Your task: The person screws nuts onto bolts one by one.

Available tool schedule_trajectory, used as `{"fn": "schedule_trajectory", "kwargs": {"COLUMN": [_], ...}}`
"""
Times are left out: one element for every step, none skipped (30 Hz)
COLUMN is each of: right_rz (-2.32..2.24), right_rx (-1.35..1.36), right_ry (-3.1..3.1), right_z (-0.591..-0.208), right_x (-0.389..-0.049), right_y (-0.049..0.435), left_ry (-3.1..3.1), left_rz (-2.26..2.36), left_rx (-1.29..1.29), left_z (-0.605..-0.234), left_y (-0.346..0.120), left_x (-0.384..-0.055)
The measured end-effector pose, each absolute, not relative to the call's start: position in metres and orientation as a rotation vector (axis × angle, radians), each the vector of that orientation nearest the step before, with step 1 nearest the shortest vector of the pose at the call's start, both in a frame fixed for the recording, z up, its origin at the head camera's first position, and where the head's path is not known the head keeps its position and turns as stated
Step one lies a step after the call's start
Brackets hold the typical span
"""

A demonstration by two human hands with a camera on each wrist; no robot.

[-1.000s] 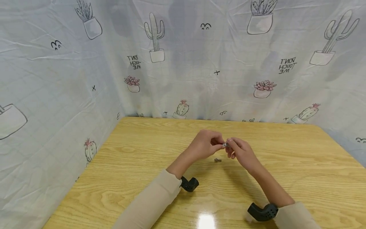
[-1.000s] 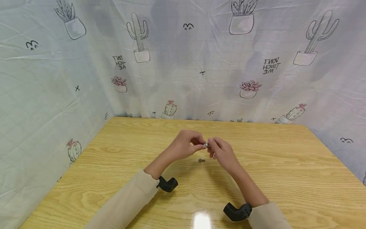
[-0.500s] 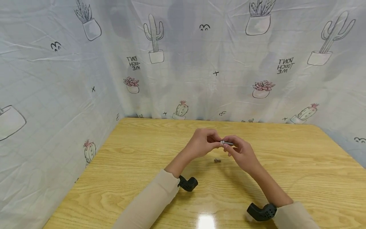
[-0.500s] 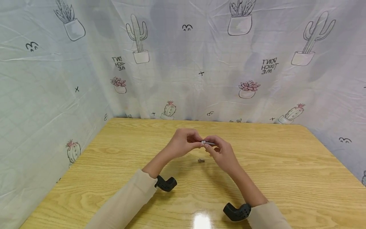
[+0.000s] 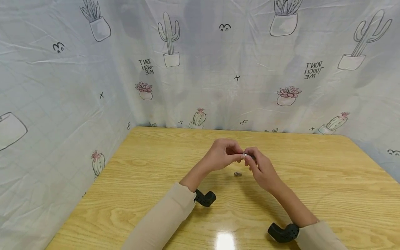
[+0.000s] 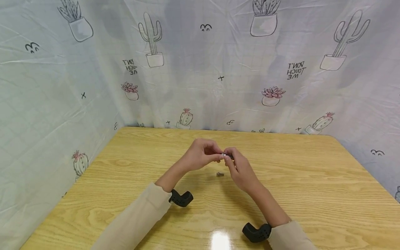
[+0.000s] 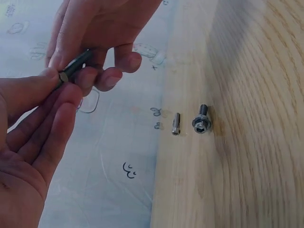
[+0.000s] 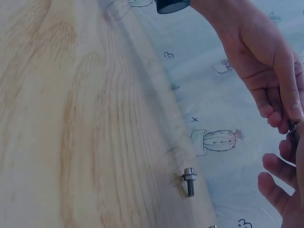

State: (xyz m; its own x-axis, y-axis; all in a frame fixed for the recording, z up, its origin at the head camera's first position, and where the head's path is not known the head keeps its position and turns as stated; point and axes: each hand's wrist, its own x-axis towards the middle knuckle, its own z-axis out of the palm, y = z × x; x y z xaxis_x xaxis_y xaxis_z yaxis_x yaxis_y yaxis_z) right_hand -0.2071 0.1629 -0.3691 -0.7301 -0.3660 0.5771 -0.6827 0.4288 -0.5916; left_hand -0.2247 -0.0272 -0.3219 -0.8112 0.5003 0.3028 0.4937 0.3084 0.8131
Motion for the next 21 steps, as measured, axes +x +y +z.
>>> {"fn": "schedule_trajectory", "kwargs": {"right_rz": [1.219,1.226,1.233,1.24,1.245,1.255,1.271,1.286,1.306,1.329,1.352,1.374,1.392,1.401,1.41,1.416,1.423,1.427,1.432,1.438,1.444], "right_rx": [0.884,0.868,0.846,0.821,0.794,0.763,0.736,0.709,0.684,0.662,0.645,0.63,0.618,0.61,0.602,0.597,0.597,0.598,0.601,0.605,0.61], "right_ry": [-2.336,-2.349,-2.36,-2.367,-2.372,-2.377,-2.378,-2.378,-2.376,-2.373,-2.37,-2.369,-2.366,-2.364,-2.362,-2.359,-2.358,-2.356,-2.353,-2.349,-2.346], "right_z": [-0.369,-0.368,-0.368,-0.367,-0.367,-0.367,-0.366,-0.366,-0.365,-0.365,-0.365,-0.365,-0.365,-0.365,-0.365,-0.365,-0.364,-0.364,-0.364,-0.363,-0.362], "right_x": [-0.207,-0.208,-0.208,-0.209,-0.21,-0.21,-0.211,-0.212,-0.212,-0.213,-0.213,-0.214,-0.214,-0.214,-0.215,-0.215,-0.216,-0.216,-0.216,-0.216,-0.216], "right_y": [0.163,0.164,0.165,0.166,0.167,0.169,0.17,0.172,0.173,0.175,0.176,0.177,0.178,0.178,0.179,0.179,0.179,0.179,0.178,0.178,0.178], "left_ry": [2.543,2.555,2.567,2.58,2.59,2.597,2.602,2.604,2.599,2.595,2.588,2.582,2.575,2.569,2.562,2.557,2.553,2.55,2.548,2.546,2.543], "left_rz": [1.564,1.554,1.547,1.545,1.55,1.558,1.57,1.582,1.6,1.613,1.623,1.629,1.636,1.639,1.644,1.647,1.65,1.654,1.656,1.656,1.656], "left_rx": [0.966,0.968,0.961,0.948,0.933,0.912,0.892,0.871,0.85,0.832,0.819,0.81,0.805,0.799,0.795,0.79,0.789,0.787,0.785,0.787,0.79], "left_z": [-0.322,-0.321,-0.321,-0.32,-0.32,-0.319,-0.319,-0.318,-0.317,-0.317,-0.316,-0.316,-0.315,-0.315,-0.315,-0.314,-0.314,-0.314,-0.314,-0.314,-0.314], "left_y": [-0.027,-0.028,-0.028,-0.029,-0.03,-0.031,-0.032,-0.033,-0.034,-0.035,-0.036,-0.037,-0.037,-0.038,-0.038,-0.038,-0.038,-0.038,-0.038,-0.038,-0.038], "left_x": [-0.225,-0.225,-0.225,-0.225,-0.225,-0.226,-0.227,-0.227,-0.228,-0.228,-0.229,-0.229,-0.229,-0.229,-0.23,-0.23,-0.23,-0.231,-0.231,-0.231,-0.231]}}
